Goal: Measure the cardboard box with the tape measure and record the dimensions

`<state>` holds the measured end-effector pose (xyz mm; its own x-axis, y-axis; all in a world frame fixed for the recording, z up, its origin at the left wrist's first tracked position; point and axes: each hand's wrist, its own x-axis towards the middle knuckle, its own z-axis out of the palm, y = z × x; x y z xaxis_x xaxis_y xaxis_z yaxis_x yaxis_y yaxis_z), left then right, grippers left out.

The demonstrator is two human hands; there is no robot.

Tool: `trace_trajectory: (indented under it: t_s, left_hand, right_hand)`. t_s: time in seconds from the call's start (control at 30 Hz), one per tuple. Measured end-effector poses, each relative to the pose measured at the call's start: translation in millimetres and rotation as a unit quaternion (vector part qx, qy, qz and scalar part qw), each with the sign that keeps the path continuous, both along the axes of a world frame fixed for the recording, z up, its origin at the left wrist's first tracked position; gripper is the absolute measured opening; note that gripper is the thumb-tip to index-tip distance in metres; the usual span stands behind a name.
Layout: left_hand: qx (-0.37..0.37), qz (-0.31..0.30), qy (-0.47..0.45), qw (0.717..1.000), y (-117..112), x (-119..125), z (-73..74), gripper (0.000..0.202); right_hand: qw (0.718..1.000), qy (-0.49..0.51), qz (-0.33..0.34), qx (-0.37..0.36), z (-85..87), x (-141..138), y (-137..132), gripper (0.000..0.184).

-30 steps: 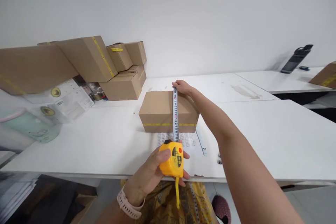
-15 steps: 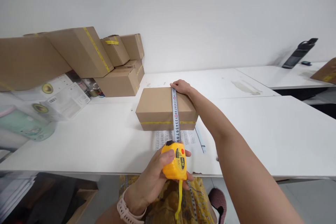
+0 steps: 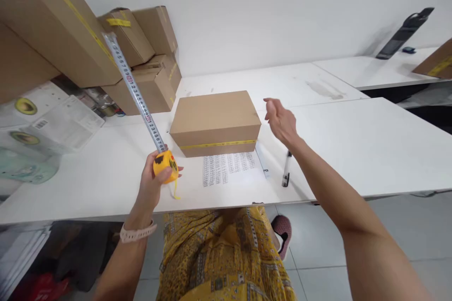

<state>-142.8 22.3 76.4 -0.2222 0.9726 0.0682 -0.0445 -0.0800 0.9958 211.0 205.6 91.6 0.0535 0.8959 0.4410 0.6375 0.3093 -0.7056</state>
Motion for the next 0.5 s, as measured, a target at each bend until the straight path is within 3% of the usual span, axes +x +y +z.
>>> trace_trajectory:
  t_s: [0.1,0.2,0.4,0.5]
  left_hand:
    - [-0.023,-0.043,-0.043,0.998,27.6,-11.8,-4.5,0.067]
    - [-0.004,-0.059,-0.068,0.996,47.0,-18.3,11.6,0.064]
    - [0.075,-0.062,-0.056,0.994,64.6,-29.7,71.6,0.054]
    - [0.090,-0.047,-0.029,0.994,49.3,-19.0,79.3,0.052]
  right_hand:
    - [0.995,-0.051,0.075,-0.040,-7.3,-5.3,-25.0,0.065]
    - [0.990,-0.073,0.113,-0.028,11.3,-21.1,-25.3,0.064]
    - [0.997,-0.031,0.069,0.007,62.0,-35.6,21.1,0.052]
    - [0.996,-0.012,0.070,0.050,68.8,-42.6,40.9,0.049]
